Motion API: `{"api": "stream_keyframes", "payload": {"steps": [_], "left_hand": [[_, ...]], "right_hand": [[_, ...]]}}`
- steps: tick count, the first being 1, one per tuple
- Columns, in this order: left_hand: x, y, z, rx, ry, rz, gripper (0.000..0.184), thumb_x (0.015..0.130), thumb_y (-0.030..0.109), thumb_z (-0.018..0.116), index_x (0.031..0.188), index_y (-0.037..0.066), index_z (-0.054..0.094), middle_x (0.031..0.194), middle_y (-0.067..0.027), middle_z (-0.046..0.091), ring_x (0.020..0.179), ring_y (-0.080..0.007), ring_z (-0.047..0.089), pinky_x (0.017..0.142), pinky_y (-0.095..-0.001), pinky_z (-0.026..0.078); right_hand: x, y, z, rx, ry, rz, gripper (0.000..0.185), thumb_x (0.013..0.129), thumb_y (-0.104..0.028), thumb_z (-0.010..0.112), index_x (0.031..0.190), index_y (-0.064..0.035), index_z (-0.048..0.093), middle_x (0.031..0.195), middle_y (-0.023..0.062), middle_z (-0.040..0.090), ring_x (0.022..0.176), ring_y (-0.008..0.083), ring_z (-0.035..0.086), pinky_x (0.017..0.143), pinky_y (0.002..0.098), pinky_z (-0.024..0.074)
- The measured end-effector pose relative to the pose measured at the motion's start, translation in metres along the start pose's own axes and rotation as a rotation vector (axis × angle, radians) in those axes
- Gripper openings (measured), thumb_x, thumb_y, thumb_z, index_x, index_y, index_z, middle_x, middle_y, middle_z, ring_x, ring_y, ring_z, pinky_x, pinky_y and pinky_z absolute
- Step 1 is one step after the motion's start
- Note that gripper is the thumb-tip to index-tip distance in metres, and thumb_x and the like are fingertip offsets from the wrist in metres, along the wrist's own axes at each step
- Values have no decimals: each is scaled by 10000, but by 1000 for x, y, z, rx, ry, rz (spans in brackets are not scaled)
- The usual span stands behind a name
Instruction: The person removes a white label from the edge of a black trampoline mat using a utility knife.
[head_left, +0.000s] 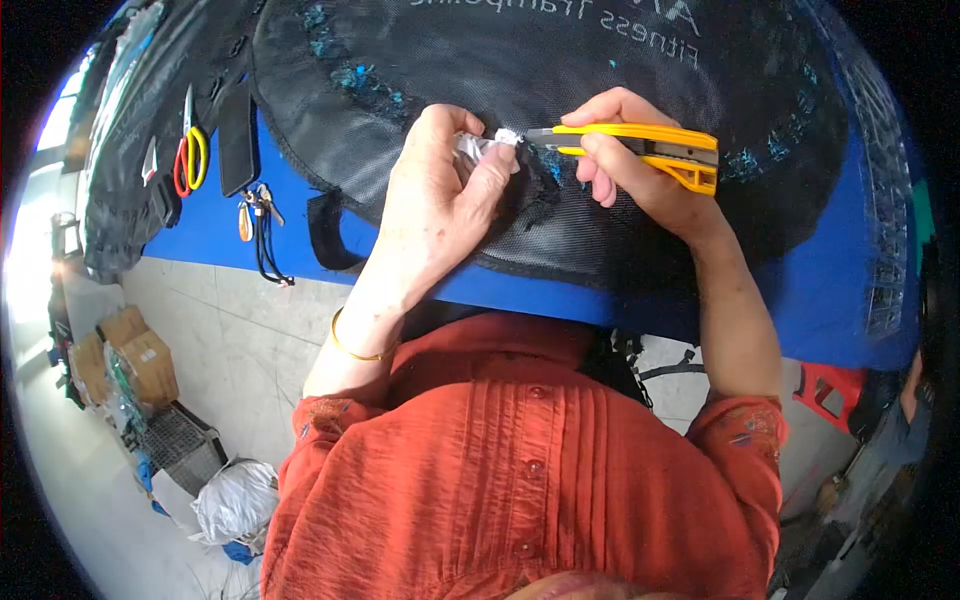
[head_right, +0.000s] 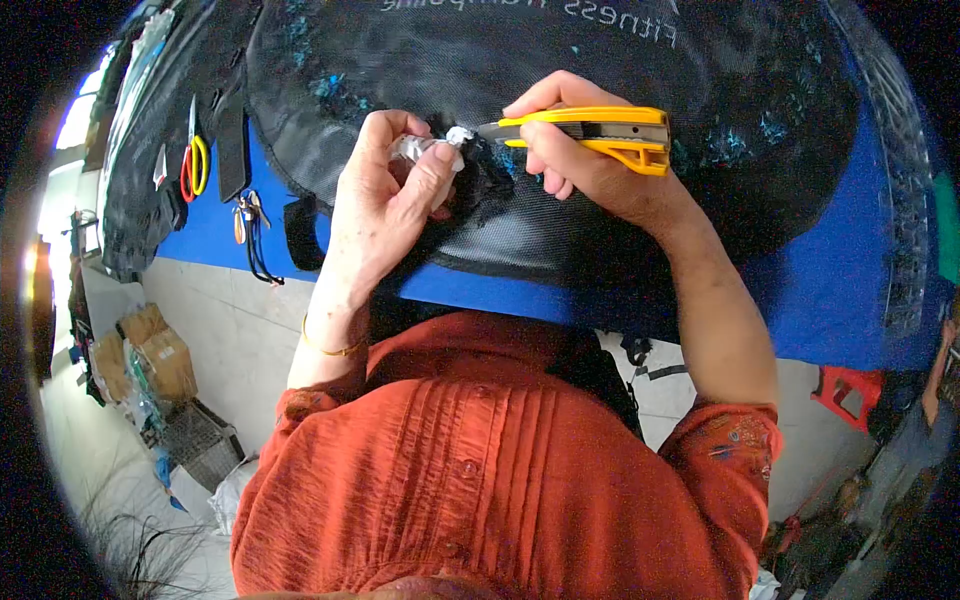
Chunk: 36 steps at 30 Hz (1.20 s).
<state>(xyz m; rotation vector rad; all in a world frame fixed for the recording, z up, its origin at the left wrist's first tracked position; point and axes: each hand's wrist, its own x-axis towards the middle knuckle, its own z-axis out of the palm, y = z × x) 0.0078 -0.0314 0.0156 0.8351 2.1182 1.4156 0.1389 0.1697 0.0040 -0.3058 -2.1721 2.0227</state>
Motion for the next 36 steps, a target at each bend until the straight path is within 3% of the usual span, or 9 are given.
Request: {"api": "stream_keyframes", "payload": {"steps": [9,13,18,20,22,25,29,34,36], "left_hand": [[-25,6,-25,231,72,159,394,902,144,741,1174,-41,523,1054,-229,551,839,-365,612,766,-427,528],[-41,5,-45,322,153,245,313,891,112,732,1109,-20,552,1052,-213,554,721,-314,610,690,-402,520],[-73,41,-91,-284,196,199,198,957,121,734,858,32,587,738,40,539,680,-29,457,568,-220,373],[-90,56,-117,-290,197,481,161,958,59,688,839,17,588,749,15,552,695,-50,469,597,-230,383],[-113,76,-138,-290,163,679,406,1013,361,532,796,17,519,810,-118,536,724,-195,544,665,-338,463],[-131,98,-166,-530,-135,1127,464,968,506,628,740,106,569,745,6,528,719,-191,513,658,-348,439],[-158,127,-168,-1023,-425,1475,360,892,114,687,552,67,582,556,-32,573,421,-127,474,464,-294,438],[-171,133,-158,-1173,-574,1580,328,874,-21,594,552,16,548,538,-154,508,454,-253,507,520,-425,544],[-175,138,-143,-1178,-387,1225,547,980,107,630,467,152,444,495,-17,523,490,-175,630,671,-212,545]], "right_hand": [[0,-1,3,9,53,-35,200,1027,-173,590,1168,-35,623,810,32,657,628,59,590,558,216,496],[3,1,1,47,72,2,223,1030,-174,586,1187,-16,600,811,65,663,613,85,604,554,236,508],[0,-3,5,36,115,11,241,1026,-188,595,1193,-14,597,805,72,669,617,86,617,552,229,513],[-1,-3,7,36,129,4,252,1020,-202,607,1190,-16,604,808,73,672,619,84,617,554,228,513],[-2,-3,9,35,143,5,254,1014,-208,616,1184,-20,608,807,74,669,614,88,613,554,232,513],[-1,-2,10,40,151,0,240,1014,-206,614,1173,-27,609,798,73,662,610,91,607,552,236,510],[-3,-5,15,26,191,5,202,1016,-204,598,1153,-58,622,798,57,675,609,78,610,551,224,503],[-3,-4,17,5,211,4,204,1016,-212,602,1151,-61,626,805,50,675,614,71,606,559,219,499],[-4,-3,17,-2,210,-10,210,1016,-215,606,1158,-61,627,810,48,676,622,68,607,566,215,497]]}}
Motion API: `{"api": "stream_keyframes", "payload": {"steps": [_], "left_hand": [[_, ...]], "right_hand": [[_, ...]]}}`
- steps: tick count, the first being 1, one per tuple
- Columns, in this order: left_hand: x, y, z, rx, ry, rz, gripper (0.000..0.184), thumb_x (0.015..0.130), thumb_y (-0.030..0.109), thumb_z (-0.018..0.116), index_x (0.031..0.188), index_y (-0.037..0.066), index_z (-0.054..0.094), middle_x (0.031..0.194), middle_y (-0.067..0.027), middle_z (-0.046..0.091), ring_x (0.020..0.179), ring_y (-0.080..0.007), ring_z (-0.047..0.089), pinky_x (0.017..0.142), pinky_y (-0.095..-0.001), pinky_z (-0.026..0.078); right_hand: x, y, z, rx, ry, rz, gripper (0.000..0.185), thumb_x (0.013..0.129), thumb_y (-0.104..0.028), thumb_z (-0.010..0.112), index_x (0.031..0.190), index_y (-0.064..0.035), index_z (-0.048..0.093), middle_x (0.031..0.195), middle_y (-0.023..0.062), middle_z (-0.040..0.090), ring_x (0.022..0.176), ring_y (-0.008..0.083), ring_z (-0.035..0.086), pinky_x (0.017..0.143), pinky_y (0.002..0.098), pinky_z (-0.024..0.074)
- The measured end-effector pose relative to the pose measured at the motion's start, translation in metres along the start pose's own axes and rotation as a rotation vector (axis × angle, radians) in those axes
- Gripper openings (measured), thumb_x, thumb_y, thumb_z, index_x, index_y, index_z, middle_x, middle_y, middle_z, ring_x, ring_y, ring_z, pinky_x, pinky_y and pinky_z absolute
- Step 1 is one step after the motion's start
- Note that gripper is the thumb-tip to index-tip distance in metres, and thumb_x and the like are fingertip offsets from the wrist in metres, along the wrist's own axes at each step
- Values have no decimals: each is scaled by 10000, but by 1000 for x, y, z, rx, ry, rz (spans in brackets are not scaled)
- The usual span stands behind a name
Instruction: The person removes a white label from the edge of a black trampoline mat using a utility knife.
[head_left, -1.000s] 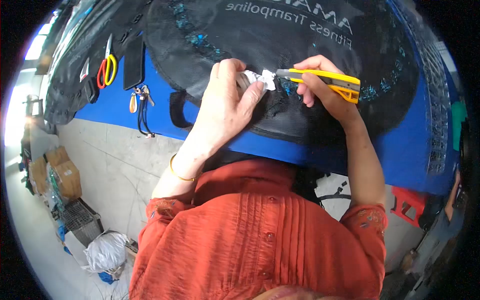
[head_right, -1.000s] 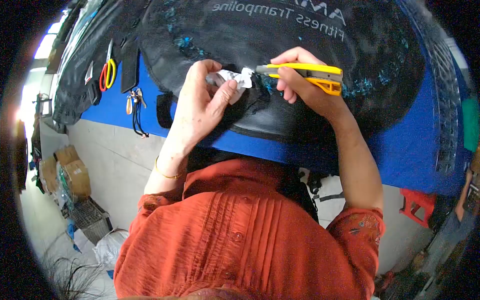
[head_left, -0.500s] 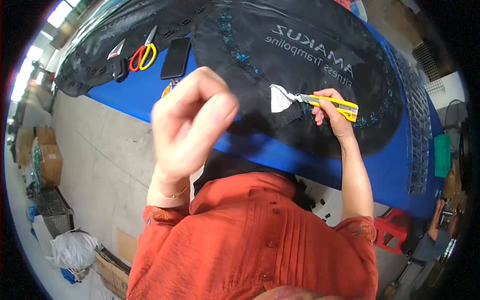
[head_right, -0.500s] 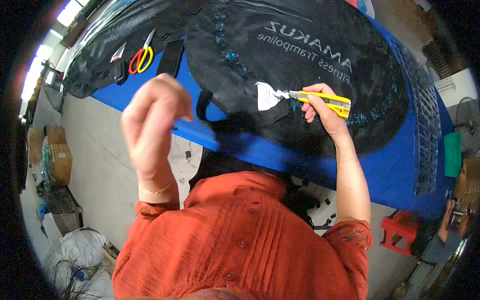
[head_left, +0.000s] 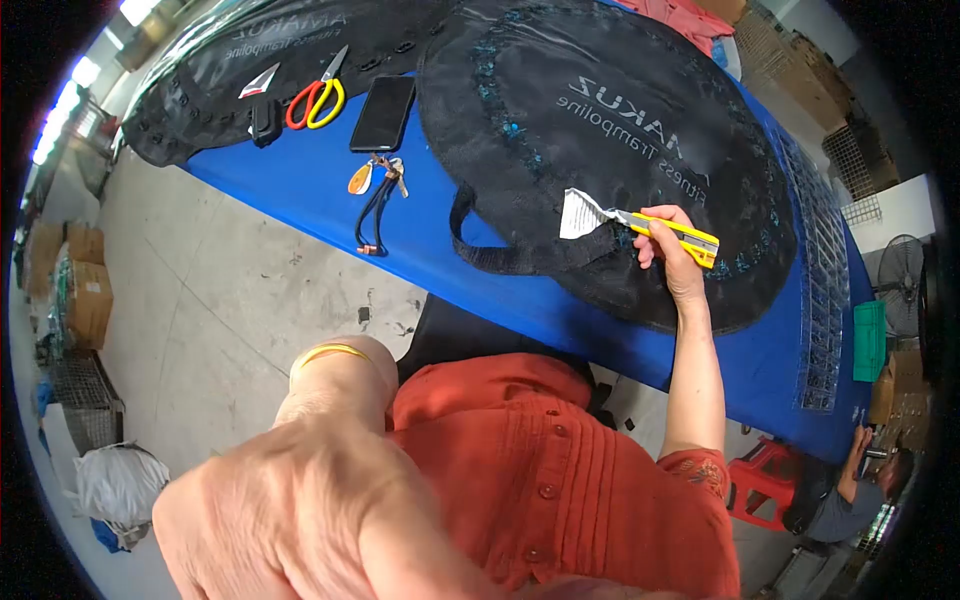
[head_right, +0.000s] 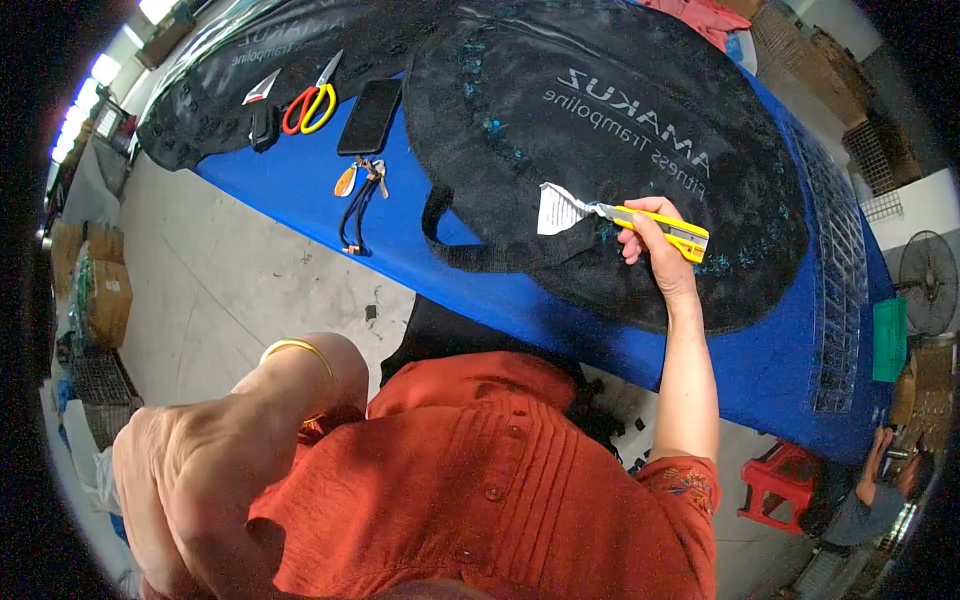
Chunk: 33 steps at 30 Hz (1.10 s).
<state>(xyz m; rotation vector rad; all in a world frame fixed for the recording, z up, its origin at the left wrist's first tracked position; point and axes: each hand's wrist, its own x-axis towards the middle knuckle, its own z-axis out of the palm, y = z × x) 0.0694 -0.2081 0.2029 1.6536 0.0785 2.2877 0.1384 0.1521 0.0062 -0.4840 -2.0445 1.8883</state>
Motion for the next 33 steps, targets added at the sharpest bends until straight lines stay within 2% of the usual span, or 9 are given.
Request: {"api": "stream_keyframes", "payload": {"steps": [4,6,10,12,15,19,25,27,33], "left_hand": [[-5,14,0,100,43,-159,538,976,64,606,474,161,439,479,-22,496,481,-154,599,586,-238,534],[-17,12,1,83,22,53,531,955,5,594,474,143,417,480,-24,481,437,-134,532,517,-236,513],[-11,4,-12,-41,-15,41,529,928,-50,582,467,130,393,480,-22,465,396,-116,463,451,-236,480],[-1,-8,-17,-200,-75,42,522,912,-67,589,471,125,385,480,-17,450,374,-108,441,433,-223,467],[-13,-4,-15,32,34,72,499,900,-102,589,491,119,410,490,-18,464,393,-110,460,505,-200,511],[-16,-10,-22,-2,21,109,475,877,-153,587,499,93,437,504,-11,488,408,-94,467,520,-187,525],[-23,5,-20,-51,-42,-57,295,928,-163,590,677,-36,680,524,18,516,403,-62,457,442,-184,479],[-33,21,-23,-5,-155,-45,240,946,-152,581,870,-31,774,535,-3,540,463,-136,585,558,-220,583],[-29,20,-19,-121,-148,50,273,936,-45,566,678,-3,646,561,-100,543,497,-218,566,618,-378,580]], "right_hand": [[0,1,0,-4,2,-1,214,1023,-198,594,1168,-44,627,816,64,667,633,83,604,569,232,502],[0,1,-1,-2,7,5,209,1026,-188,586,1171,-44,628,817,65,668,636,82,605,574,229,500],[-1,0,0,-21,15,16,224,1018,-224,609,1165,-56,626,819,48,683,628,68,607,575,212,498],[0,-1,1,-16,19,4,211,1023,-180,584,1173,-37,629,820,67,673,634,85,605,577,228,499],[-1,-2,1,-22,19,13,221,1022,-187,590,1176,-33,628,819,68,673,632,87,606,579,228,499],[0,-1,1,-24,28,9,237,1018,-199,602,1177,-26,627,824,71,678,633,88,609,576,231,499],[-1,-1,1,-34,23,-5,244,1015,-212,609,1173,-27,628,824,67,680,642,85,608,581,231,501],[-1,0,0,-33,19,-10,245,1014,-213,610,1173,-27,628,824,65,679,644,84,608,581,231,501],[-1,0,2,-28,10,-19,246,1013,-215,611,1175,-31,628,819,59,675,643,82,607,581,229,499]]}}
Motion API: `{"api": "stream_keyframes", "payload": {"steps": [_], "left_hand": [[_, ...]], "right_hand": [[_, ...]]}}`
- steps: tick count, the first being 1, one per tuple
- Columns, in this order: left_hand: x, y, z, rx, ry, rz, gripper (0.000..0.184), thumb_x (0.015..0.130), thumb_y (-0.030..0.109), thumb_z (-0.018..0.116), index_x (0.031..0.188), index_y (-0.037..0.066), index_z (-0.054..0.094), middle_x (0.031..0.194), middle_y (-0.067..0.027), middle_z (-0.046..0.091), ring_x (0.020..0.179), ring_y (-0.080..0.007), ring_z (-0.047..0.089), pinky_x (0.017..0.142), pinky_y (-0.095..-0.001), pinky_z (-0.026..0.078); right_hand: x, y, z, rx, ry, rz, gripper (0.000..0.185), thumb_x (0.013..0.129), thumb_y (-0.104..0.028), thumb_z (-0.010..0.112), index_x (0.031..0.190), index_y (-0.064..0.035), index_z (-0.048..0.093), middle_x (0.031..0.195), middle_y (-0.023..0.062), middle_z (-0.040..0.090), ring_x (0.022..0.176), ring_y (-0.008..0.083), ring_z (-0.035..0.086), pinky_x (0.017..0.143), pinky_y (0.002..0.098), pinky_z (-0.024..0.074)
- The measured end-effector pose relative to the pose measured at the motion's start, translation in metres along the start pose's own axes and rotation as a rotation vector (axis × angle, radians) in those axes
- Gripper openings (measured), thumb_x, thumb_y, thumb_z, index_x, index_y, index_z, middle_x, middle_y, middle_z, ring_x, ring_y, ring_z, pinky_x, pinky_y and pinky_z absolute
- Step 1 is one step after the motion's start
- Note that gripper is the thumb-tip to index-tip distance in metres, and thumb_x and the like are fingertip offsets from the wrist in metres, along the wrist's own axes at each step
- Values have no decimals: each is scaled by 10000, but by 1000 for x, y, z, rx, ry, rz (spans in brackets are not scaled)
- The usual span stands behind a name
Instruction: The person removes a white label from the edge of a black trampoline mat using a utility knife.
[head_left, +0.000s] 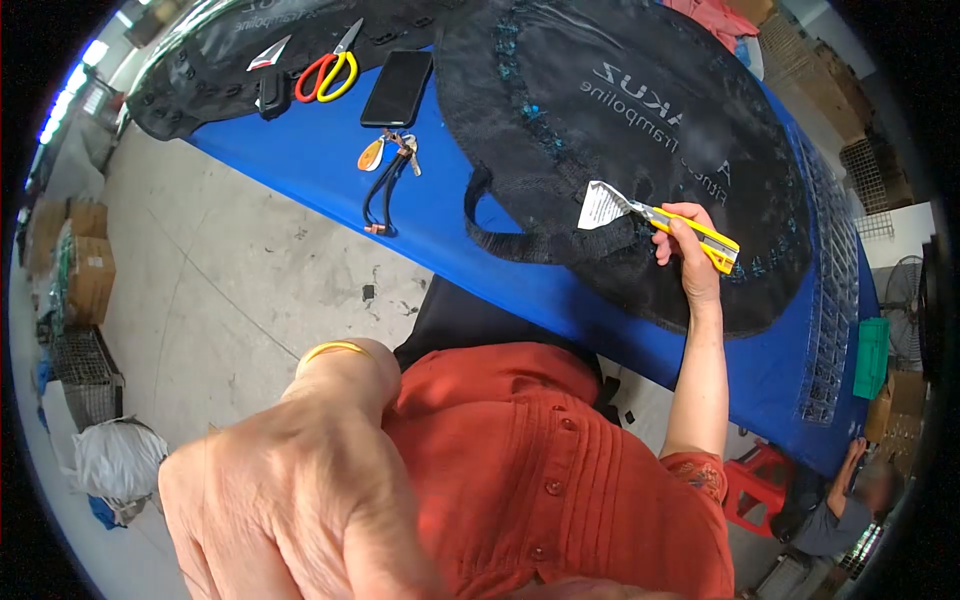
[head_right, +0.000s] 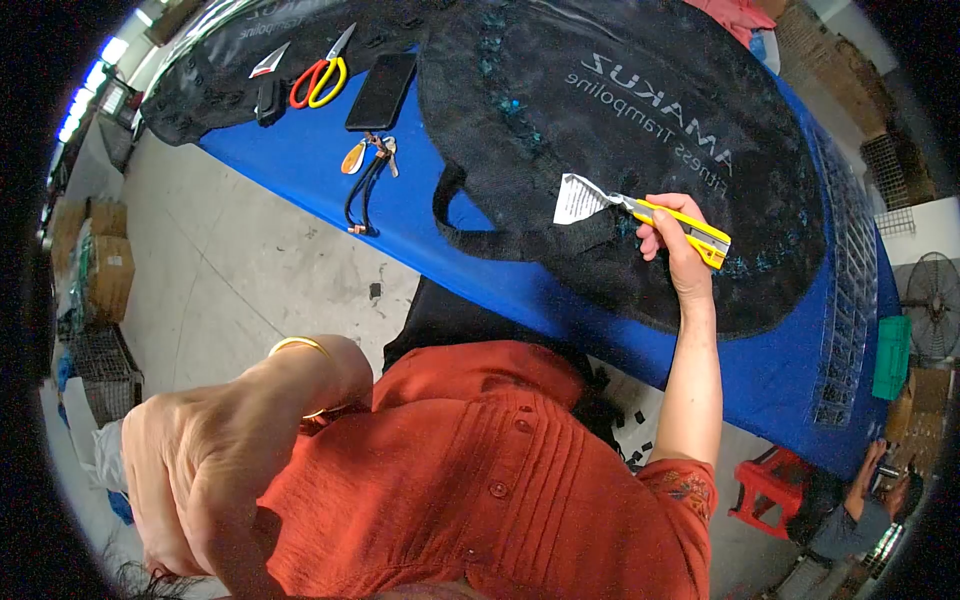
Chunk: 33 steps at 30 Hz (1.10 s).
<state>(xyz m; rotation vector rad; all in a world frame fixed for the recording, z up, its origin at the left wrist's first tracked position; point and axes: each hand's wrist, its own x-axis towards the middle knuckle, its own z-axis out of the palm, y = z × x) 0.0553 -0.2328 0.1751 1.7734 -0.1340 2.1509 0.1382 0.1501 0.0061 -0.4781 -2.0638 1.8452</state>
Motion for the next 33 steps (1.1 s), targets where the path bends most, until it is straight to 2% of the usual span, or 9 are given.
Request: {"api": "stream_keyframes", "payload": {"steps": [3,6,9,12,16,21,27,32,33], "left_hand": [[6,-5,0,-74,-1,57,367,930,19,557,563,14,568,577,-157,545,517,-267,554,654,-473,578],[8,-9,0,6,-79,4,384,955,91,573,576,23,574,597,-144,563,532,-272,566,658,-454,589],[2,-6,-5,176,-159,-124,445,991,158,577,557,73,539,581,-73,550,480,-182,516,672,-410,586],[-20,-2,-5,295,-158,-330,381,988,244,685,678,69,551,599,-31,480,510,-211,459,584,-370,440],[-48,-23,-9,593,-135,-475,378,959,199,715,692,72,479,655,-72,410,542,-271,438,538,-401,343],[-61,-31,-18,910,-64,-792,265,972,188,676,806,32,539,742,-120,492,645,-343,487,588,-447,398],[-89,-68,-53,1766,-132,-666,217,916,64,686,792,23,513,730,-134,467,642,-347,495,577,-422,404],[-103,-89,-83,1790,-48,-577,146,886,11,668,1011,14,593,987,-181,609,840,-359,643,684,-389,533],[-104,-91,-85,1861,-110,-633,257,873,23,677,1115,30,592,1150,-175,569,1030,-372,567,830,-432,482]], "right_hand": [[0,1,-1,2,1,2,243,1013,-217,610,1176,-37,629,817,53,673,640,78,604,579,227,498],[0,2,-1,7,1,3,242,1016,-233,615,1175,-51,629,822,47,679,642,68,605,582,216,492],[1,2,-1,3,-3,2,232,1019,-233,610,1173,-60,628,821,43,678,641,65,601,578,213,489],[1,5,-2,-2,-6,-6,221,1020,-219,596,1171,-60,627,813,40,667,633,70,594,570,222,491],[2,5,-1,5,-17,-15,217,1021,-216,595,1168,-59,628,811,43,665,630,69,590,567,216,490],[2,5,-1,49,0,2,204,1010,-194,627,1163,-60,637,797,44,669,613,52,581,559,199,490],[2,5,-3,72,-40,-25,209,1006,-201,641,1146,-46,639,801,47,678,613,51,597,556,196,493],[1,3,-2,70,-32,-34,202,1007,-198,643,1137,-42,641,805,44,678,618,47,602,551,201,502],[0,2,-1,66,-30,-29,203,1007,-198,643,1136,-42,641,806,45,679,619,46,603,551,202,503]]}}
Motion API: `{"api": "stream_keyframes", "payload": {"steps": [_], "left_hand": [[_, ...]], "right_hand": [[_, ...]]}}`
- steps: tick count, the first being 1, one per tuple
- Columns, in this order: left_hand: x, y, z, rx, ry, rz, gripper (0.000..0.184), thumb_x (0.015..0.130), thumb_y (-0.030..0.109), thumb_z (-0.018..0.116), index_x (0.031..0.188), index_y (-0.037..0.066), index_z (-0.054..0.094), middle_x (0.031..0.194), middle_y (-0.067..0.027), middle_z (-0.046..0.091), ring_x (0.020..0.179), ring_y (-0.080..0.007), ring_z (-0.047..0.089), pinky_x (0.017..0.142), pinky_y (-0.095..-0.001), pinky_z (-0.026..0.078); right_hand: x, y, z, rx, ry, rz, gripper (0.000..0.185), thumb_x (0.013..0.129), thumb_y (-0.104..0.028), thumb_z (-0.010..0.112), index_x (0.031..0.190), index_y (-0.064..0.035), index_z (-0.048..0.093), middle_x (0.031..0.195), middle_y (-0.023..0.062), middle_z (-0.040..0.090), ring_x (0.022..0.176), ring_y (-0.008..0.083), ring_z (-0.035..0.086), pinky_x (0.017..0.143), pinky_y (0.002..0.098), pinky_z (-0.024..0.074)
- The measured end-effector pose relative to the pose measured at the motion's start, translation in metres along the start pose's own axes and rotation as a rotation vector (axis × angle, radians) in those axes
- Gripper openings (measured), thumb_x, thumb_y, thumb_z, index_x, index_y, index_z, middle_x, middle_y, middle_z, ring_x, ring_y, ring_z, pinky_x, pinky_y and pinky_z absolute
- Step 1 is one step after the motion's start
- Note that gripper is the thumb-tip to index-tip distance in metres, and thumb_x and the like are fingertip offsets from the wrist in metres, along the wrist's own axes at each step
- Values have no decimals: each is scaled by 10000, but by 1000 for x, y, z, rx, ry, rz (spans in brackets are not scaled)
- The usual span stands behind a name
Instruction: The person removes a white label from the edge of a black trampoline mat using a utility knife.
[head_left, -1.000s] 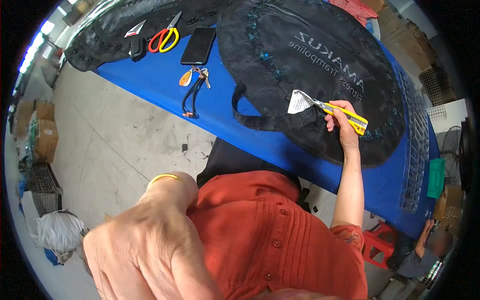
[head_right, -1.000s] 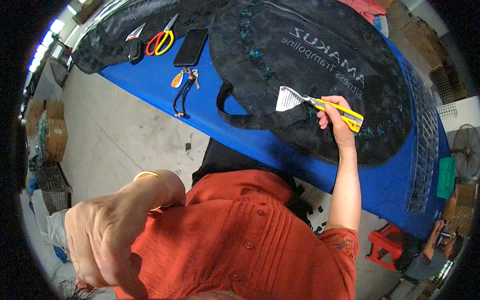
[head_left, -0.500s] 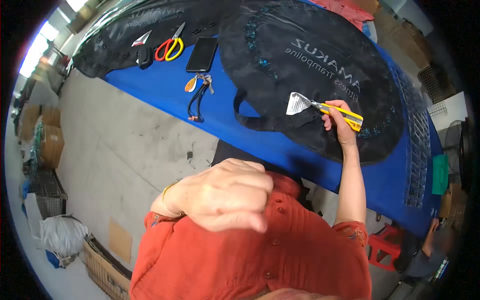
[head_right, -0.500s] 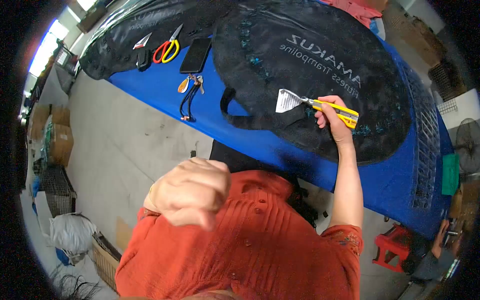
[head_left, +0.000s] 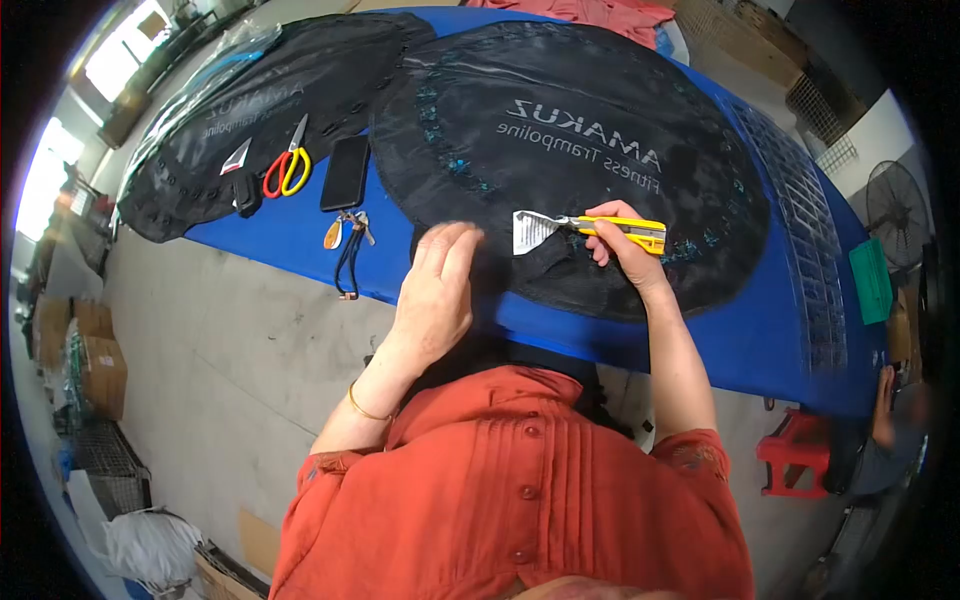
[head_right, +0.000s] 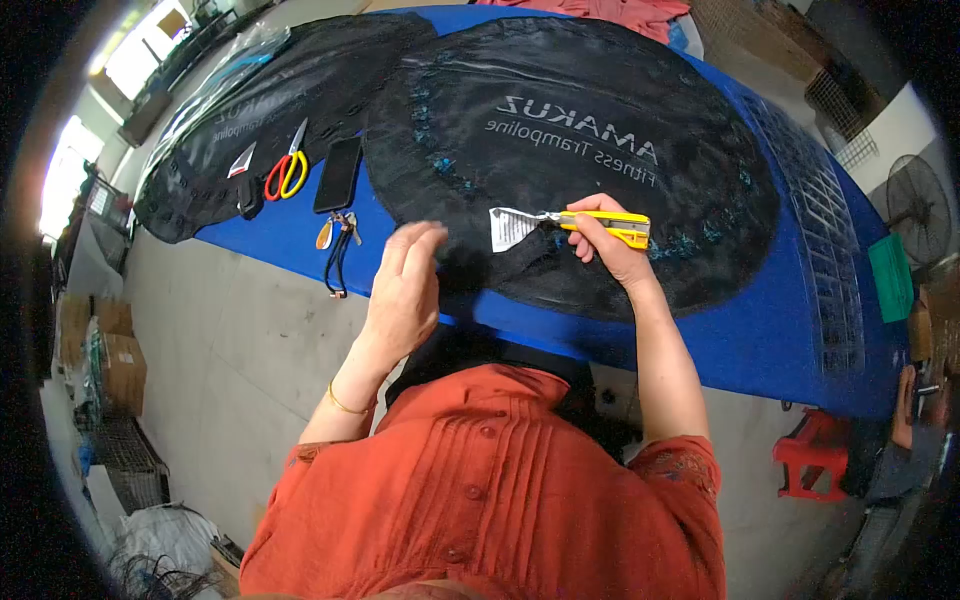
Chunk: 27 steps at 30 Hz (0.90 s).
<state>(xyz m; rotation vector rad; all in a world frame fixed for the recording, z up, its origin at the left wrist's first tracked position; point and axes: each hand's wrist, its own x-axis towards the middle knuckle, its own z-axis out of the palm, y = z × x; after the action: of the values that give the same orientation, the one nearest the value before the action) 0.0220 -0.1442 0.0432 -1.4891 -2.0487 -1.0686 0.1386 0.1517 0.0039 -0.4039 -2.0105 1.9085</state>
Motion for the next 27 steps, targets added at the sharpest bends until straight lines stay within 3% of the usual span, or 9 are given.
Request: {"api": "stream_keyframes", "payload": {"steps": [2,3,6,8,12,15,27], "left_hand": [[2,-3,6,181,-109,-8,489,846,47,693,1324,63,589,1475,-164,489,1411,-397,416,1122,-518,381],[2,-6,11,160,-193,-64,602,892,161,718,1463,133,529,1627,-125,342,1538,-410,206,1228,-576,162],[2,-11,29,293,-261,-47,677,947,476,626,1544,203,462,1670,-117,275,1558,-377,169,1232,-606,73],[1,-15,38,291,-281,-68,703,948,512,602,1554,194,442,1669,-117,278,1560,-368,167,1235,-604,66],[-7,-30,51,258,-344,-86,806,991,588,493,1583,63,338,1656,-177,275,1545,-361,222,1244,-574,93],[-11,-35,54,229,-445,-128,815,999,613,456,1588,66,318,1630,-192,319,1507,-373,305,1220,-592,189],[-13,-40,58,237,-466,-107,778,1000,607,466,1526,35,420,1596,-187,386,1504,-358,316,1211,-599,206]], "right_hand": [[0,-1,1,-2,1,1,200,1007,-198,643,1133,-42,644,810,47,680,622,47,605,553,200,504],[0,0,-1,0,3,9,200,1007,-198,643,1133,-42,644,810,47,680,622,47,605,553,200,504],[-1,0,0,16,-14,-18,215,1007,-198,642,1143,-32,642,817,48,682,624,51,605,560,199,503],[-1,-3,1,0,-6,3,223,1007,-198,643,1153,-29,641,822,49,682,629,52,606,567,197,502],[-1,-3,-1,-20,7,44,222,1011,-200,629,1159,-34,640,821,47,676,646,53,602,589,201,505],[-1,-1,-1,-14,18,54,213,1004,-178,631,1160,-31,637,820,57,675,649,66,602,593,212,506],[-3,-5,3,-34,56,62,213,1007,-185,634,1158,-36,650,834,53,675,669,66,605,606,213,504]]}}
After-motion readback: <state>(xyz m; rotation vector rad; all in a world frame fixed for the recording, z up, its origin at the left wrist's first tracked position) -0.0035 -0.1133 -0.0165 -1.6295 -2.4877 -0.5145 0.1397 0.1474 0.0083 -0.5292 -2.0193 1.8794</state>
